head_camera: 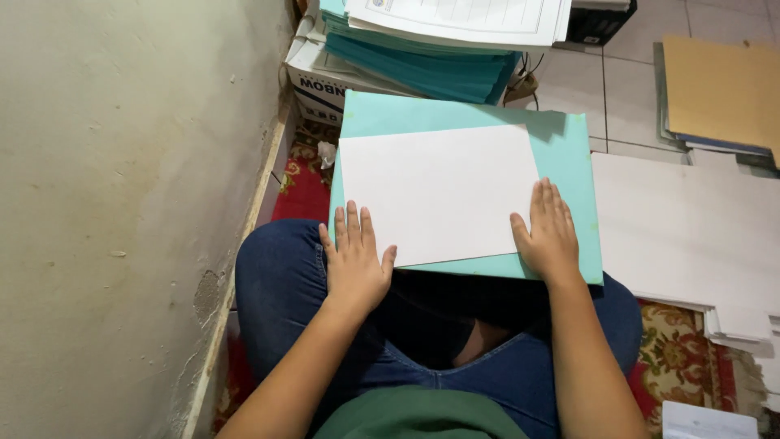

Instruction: Folding white sheets of paper and organizing them into a folder

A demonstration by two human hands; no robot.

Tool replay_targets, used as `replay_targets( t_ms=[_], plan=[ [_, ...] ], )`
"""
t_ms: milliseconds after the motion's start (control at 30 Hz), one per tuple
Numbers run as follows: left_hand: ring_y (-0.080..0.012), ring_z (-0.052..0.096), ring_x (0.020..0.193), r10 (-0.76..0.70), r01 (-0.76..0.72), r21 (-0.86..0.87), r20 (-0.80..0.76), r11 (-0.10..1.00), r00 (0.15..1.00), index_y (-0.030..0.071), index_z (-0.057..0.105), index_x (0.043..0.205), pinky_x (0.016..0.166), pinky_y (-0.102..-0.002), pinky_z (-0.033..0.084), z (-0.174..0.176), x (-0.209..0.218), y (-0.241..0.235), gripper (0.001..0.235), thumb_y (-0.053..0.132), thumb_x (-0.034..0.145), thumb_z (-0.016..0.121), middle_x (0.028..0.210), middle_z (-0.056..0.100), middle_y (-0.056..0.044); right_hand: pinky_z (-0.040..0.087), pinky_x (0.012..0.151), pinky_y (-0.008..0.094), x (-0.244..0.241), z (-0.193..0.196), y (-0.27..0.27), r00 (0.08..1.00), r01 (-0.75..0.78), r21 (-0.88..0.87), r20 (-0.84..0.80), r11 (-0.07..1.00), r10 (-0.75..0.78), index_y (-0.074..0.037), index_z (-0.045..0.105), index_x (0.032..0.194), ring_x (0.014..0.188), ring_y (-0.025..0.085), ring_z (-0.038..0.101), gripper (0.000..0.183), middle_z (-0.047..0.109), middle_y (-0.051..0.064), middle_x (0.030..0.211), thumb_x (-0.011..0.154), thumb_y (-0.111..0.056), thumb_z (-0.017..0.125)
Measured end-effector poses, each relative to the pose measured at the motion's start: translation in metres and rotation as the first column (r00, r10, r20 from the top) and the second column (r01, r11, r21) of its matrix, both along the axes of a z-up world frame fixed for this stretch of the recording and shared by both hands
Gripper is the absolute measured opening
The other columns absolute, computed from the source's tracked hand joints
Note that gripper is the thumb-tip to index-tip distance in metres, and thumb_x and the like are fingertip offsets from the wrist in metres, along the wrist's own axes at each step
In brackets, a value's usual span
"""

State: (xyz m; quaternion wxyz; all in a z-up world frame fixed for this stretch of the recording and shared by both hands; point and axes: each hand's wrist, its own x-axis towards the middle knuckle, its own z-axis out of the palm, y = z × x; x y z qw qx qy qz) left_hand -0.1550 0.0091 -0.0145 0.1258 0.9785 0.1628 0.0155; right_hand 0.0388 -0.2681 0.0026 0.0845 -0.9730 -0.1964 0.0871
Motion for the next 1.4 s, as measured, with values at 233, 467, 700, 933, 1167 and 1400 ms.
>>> replay_targets(
  t_ms=[233, 467, 700, 933, 1167, 1400],
  plan=[
    [-0.0428, -0.008, 0.156, 0.013, -0.012, 0.005, -0.142, 1.0, 0.99, -0.007, 0.014, 0.158, 0.117, -0.066, -0.018, 0.014, 0.018, 0.005, 0.103, 0.073, 0.096, 0.032, 0.166, 0.003, -0.032, 0.001, 0.129, 0.044, 0.01, -0.016, -0.005, 1.0, -0.01, -0.039, 0.018, 0.999, 0.011, -0.003, 0.016, 0.164, 0.16, 0.028, 0.007, 0.083, 0.01, 0.016, 0.173, 0.104, -0.059, 0.025],
    [-0.0425, 0.001, 0.157, 0.049, -0.048, 0.018, -0.074, 0.999, 0.996, -0.011, 0.022, 0.156, 0.12, -0.061, -0.018, 0.024, 0.075, 0.016, 0.113, 0.079, 0.09, 0.038, 0.165, 0.012, -0.034, 0.001, 0.128, 0.047, 0.029, 0.001, 0.02, 0.998, -0.053, 0.003, 0.017, 0.999, 0.052, 0.001, 0.018, 0.163, 0.16, 0.031, 0.006, 0.082, 0.012, 0.021, 0.172, 0.105, -0.056, 0.025],
    [-0.0408, 0.01, 0.157, -0.006, 0.006, 0.007, 0.02, 1.0, 1.0, -0.009, 0.032, 0.154, 0.117, -0.058, -0.022, 0.005, 0.134, 0.028, 0.096, 0.07, 0.099, 0.036, 0.164, 0.021, -0.033, 0.001, 0.127, 0.052, 0.06, 0.003, 0.058, 0.998, -0.059, 0.014, 0.028, 0.998, 0.058, 0.007, 0.02, 0.162, 0.158, 0.037, 0.006, 0.082, 0.013, 0.026, 0.17, 0.106, -0.052, 0.029],
    [-0.0457, -0.003, 0.153, 0.034, -0.018, 0.067, -0.243, 0.998, 0.969, 0.003, 0.008, 0.162, 0.124, -0.054, 0.005, 0.033, 0.158, 0.011, 0.09, 0.066, 0.101, 0.024, 0.168, -0.001, -0.023, -0.012, 0.122, 0.053, 0.055, 0.022, 0.121, 0.999, -0.036, -0.01, -0.039, 0.999, 0.036, 0.005, 0.005, 0.161, 0.157, 0.029, -0.005, 0.083, 0.0, 0.02, 0.171, 0.103, -0.049, 0.029],
    [-0.045, 0.003, 0.154, -0.163, 0.162, 0.049, 0.015, 0.986, 0.987, 0.034, 0.022, 0.162, 0.121, -0.065, -0.001, -0.005, 0.18, 0.006, 0.059, 0.044, 0.104, 0.024, 0.169, 0.011, -0.014, -0.001, 0.124, 0.052, 0.062, -0.002, 0.163, 0.954, -0.299, 0.035, 0.018, 0.954, 0.299, -0.003, 0.015, 0.162, 0.157, 0.027, 0.004, 0.064, 0.01, 0.013, 0.171, 0.106, -0.033, 0.02],
    [-0.0319, 0.0, 0.156, 0.035, -0.022, 0.096, -0.135, 0.995, 0.99, 0.002, 0.012, 0.161, 0.122, -0.062, 0.003, 0.025, 0.169, -0.004, 0.071, 0.044, 0.104, 0.021, 0.17, 0.005, -0.015, 0.002, 0.124, 0.05, 0.049, 0.015, 0.163, 0.966, -0.259, 0.127, 0.047, 0.958, 0.255, -0.011, 0.025, 0.163, 0.156, 0.029, 0.008, 0.064, 0.016, 0.013, 0.17, 0.105, -0.037, 0.033]
  ],
)
